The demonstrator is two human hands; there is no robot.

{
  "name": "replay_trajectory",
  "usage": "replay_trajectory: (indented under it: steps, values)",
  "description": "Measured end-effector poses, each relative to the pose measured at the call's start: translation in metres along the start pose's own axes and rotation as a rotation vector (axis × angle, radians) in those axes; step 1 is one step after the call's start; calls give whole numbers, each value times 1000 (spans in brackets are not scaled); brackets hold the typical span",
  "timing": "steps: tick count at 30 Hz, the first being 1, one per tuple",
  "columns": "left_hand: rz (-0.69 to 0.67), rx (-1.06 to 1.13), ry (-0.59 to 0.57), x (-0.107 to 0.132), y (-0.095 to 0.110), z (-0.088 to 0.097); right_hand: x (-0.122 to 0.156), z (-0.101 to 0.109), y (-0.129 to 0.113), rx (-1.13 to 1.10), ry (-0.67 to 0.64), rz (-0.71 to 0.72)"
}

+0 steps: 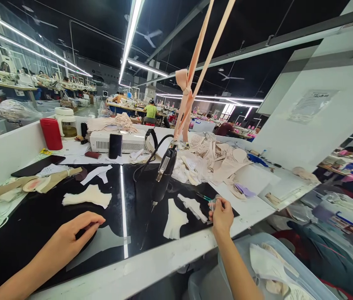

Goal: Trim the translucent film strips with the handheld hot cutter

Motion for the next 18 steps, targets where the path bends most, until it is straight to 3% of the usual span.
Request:
replay_trajectory:
  steps: [12, 15, 18]
  values:
    - [-22, -7, 0, 3, -2, 0, 31, 14, -6, 201, -195, -13]
    - [-15, -7, -8, 4, -4, 0, 46, 21, -17, 187, -179, 12]
    - [12, -2, -27, 5, -5, 0, 75, 25, -37, 152, -210, 125]
Point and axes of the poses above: each hand's wrist, its own x-axis away from the middle knuckle, its own z-axis out of the back of the hand, y = z × x, the point moved 3 cm from there along -x, towards the middle knuckle, and after that the axes turned 13 degrees about x, right-handed, at the moved point
